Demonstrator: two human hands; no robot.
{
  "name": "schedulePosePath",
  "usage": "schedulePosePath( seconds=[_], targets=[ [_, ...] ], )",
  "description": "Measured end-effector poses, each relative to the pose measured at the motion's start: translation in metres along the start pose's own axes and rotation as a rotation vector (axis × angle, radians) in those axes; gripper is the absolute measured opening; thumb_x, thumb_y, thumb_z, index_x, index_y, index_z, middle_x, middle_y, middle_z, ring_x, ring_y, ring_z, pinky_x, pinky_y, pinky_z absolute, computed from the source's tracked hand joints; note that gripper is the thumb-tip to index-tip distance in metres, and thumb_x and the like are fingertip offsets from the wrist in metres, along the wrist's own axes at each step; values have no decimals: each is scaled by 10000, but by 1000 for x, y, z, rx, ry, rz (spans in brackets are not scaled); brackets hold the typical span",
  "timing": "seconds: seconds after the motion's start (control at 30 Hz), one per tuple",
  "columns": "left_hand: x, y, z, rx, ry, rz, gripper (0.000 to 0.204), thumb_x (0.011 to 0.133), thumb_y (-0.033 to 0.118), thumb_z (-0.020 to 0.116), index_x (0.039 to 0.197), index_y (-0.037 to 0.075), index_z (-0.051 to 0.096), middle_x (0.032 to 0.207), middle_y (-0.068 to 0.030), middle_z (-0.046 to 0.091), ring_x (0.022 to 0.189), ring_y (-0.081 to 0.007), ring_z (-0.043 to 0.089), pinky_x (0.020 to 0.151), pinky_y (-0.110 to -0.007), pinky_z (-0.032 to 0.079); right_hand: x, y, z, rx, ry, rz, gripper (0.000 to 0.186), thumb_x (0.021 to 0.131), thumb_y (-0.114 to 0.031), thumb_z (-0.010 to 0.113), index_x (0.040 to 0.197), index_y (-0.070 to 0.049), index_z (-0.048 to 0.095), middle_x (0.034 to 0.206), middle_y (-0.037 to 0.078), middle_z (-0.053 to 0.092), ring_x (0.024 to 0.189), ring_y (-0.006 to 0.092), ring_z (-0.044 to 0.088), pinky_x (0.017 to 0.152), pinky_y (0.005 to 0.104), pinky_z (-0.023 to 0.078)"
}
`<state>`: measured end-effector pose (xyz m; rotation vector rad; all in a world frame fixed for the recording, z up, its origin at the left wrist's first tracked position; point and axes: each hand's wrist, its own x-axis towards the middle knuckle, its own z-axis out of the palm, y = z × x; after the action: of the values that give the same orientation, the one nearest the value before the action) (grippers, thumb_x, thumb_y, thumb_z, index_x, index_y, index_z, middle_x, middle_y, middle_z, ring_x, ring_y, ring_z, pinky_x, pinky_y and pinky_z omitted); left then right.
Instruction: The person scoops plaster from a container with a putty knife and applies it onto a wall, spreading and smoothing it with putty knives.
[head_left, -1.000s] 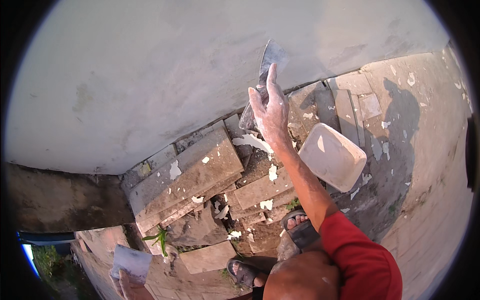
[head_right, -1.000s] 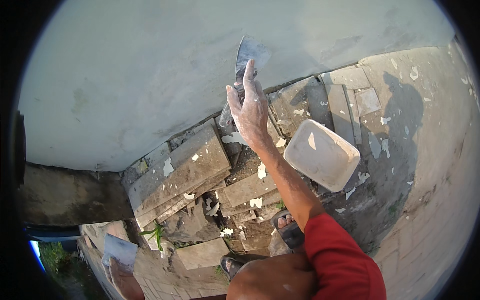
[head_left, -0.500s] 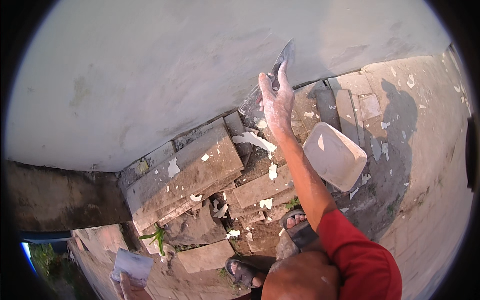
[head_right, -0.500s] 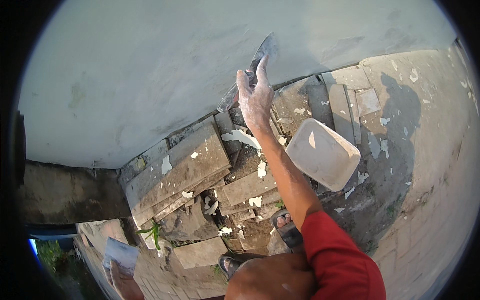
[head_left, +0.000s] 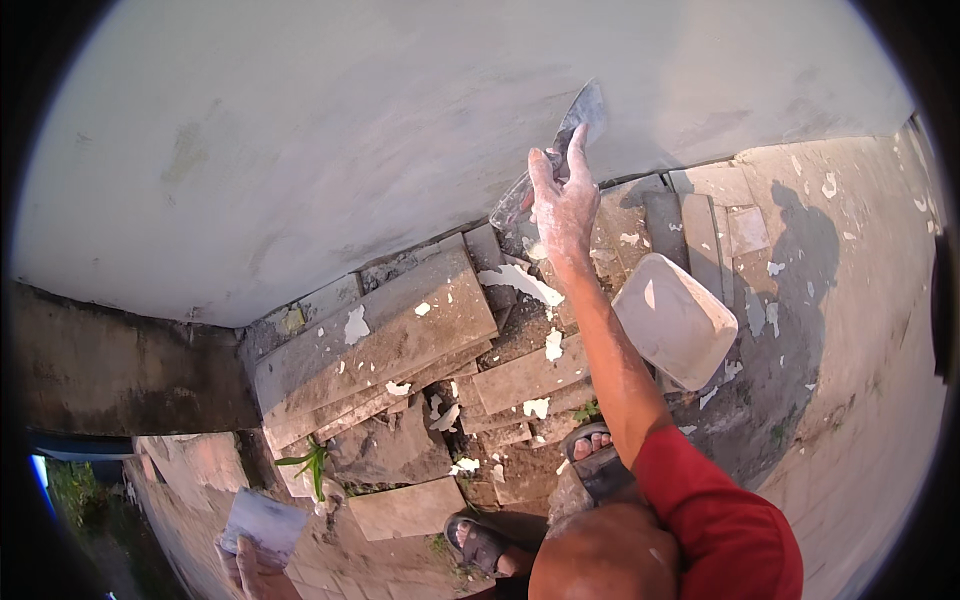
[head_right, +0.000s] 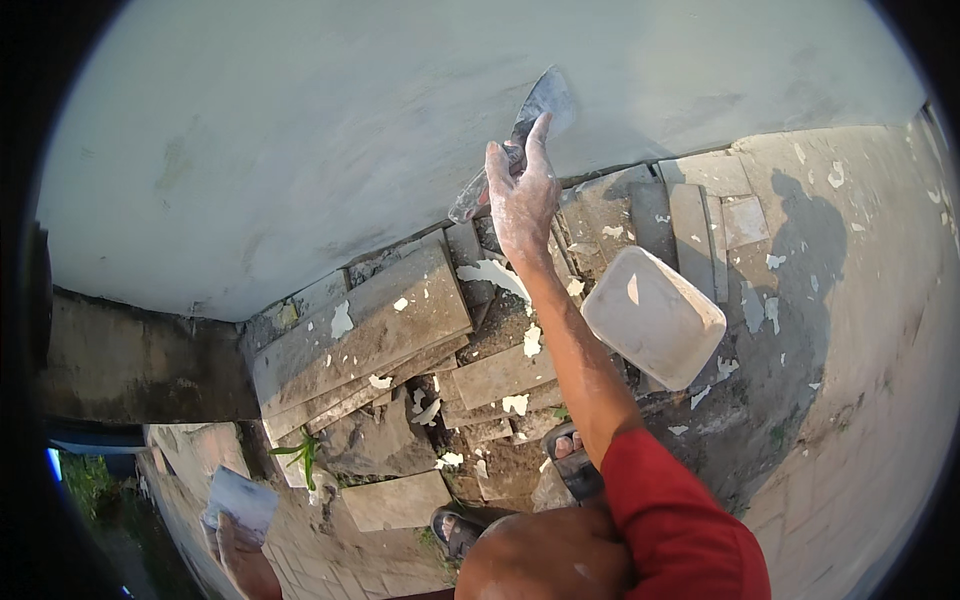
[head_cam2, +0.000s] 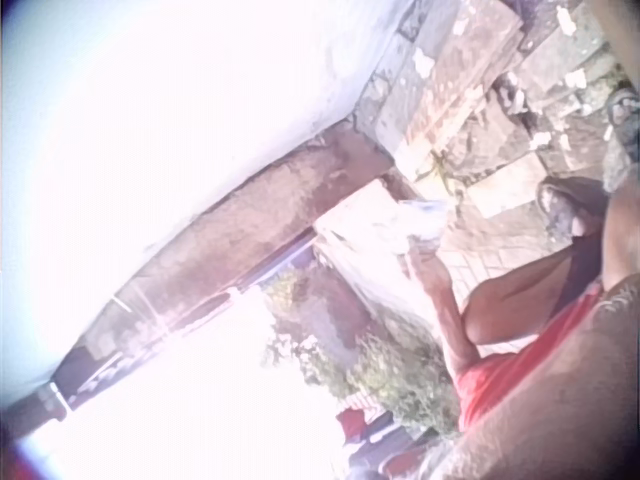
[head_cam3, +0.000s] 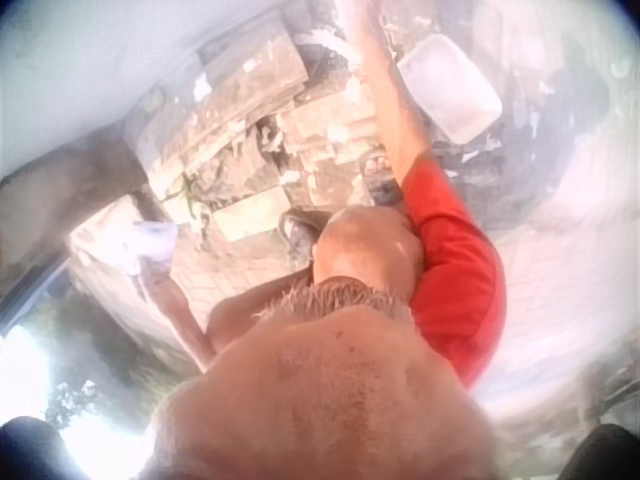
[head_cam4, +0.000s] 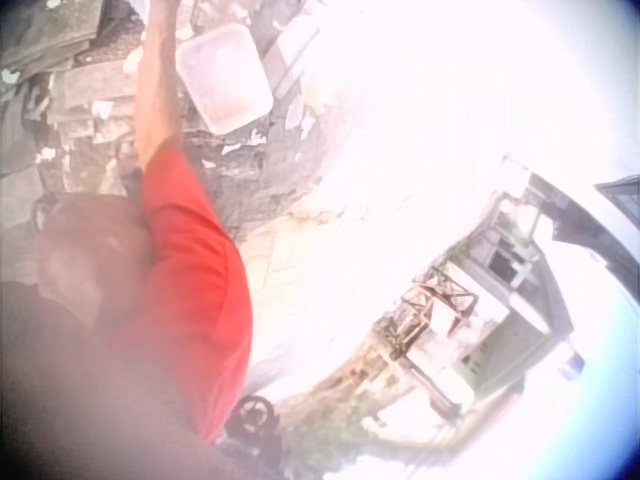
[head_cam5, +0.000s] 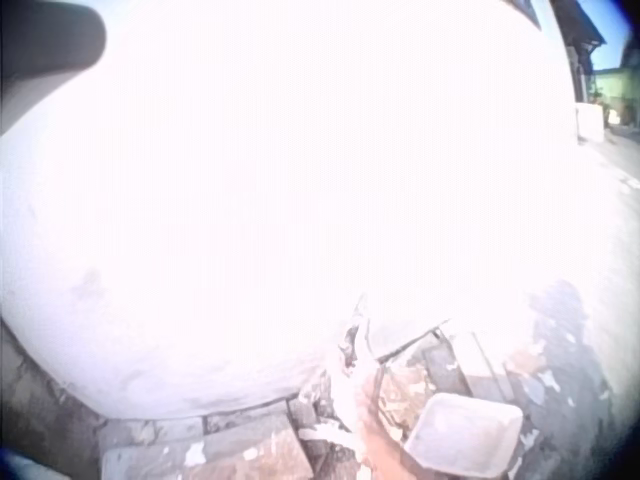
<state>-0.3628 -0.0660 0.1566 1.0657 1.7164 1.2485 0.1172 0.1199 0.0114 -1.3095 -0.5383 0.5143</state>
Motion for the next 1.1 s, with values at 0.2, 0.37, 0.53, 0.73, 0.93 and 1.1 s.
schedulePosePath(
  seconds=[0.2, 0.37, 0.53, 0.73, 0.93, 1.1],
  targets=[
    [9, -23, -28, 264, -3, 95, 359, 973, 189, 540, 1253, -34, 555, 1259, -144, 571, 1161, -253, 530, 1025, -395, 400, -33, 17, 90, -274, -126, -381, 771, 879, -71, 629, 1497, 62, 189, 1064, 248, 607, 634, 200, 652, 562, 329, 553],
    [3, -6, 1, 56, 110, -55, 380, 982, 170, 510, 1293, -47, 534, 1290, -152, 555, 1189, -250, 513, 1039, -394, 390, -71, 36, 70, -454, -345, -338, 787, 850, -135, 689, 1501, 4, 271, 980, 192, 603, 886, 277, 638, 778, 405, 531],
    [0, -19, -27, 110, 47, -32, 366, 985, 179, 519, 1288, -25, 547, 1255, -128, 557, 1164, -224, 507, 1026, -373, 388, -14, 8, 34, -578, -4, -663, 763, 877, -162, 669, 1527, -156, 270, 930, 151, 569, 667, 259, 634, 513, 352, 545],
    [-12, -8, -9, 168, 122, 29, 262, 959, 175, 579, 1170, 20, 589, 1174, -104, 585, 1102, -209, 538, 974, -374, 420, -6, 83, 23, -886, -56, -677, 763, 877, -167, 666, 1528, -241, 275, 888, 138, 542, 588, 279, 615, 471, 357, 531],
    [-20, -1, -16, 100, 84, 17, 211, 924, 133, 616, 1106, 31, 586, 1142, -105, 602, 1085, -211, 556, 947, -373, 434, -19, 39, 8, -650, 23, -823, 764, 889, -118, 642, 1532, -87, 232, 934, 170, 603, 588, 250, 625, 467, 304, 508],
    [-17, 0, -10, 102, 25, -29, 279, 921, 138, 619, 1170, 24, 565, 1190, -124, 601, 1112, -226, 560, 964, -386, 434, -20, -12, 62, -370, -131, -287, 770, 884, -120, 644, 1518, -15, 220, 949, 196, 625, 740, 290, 651, 634, 394, 535]
  ],
)
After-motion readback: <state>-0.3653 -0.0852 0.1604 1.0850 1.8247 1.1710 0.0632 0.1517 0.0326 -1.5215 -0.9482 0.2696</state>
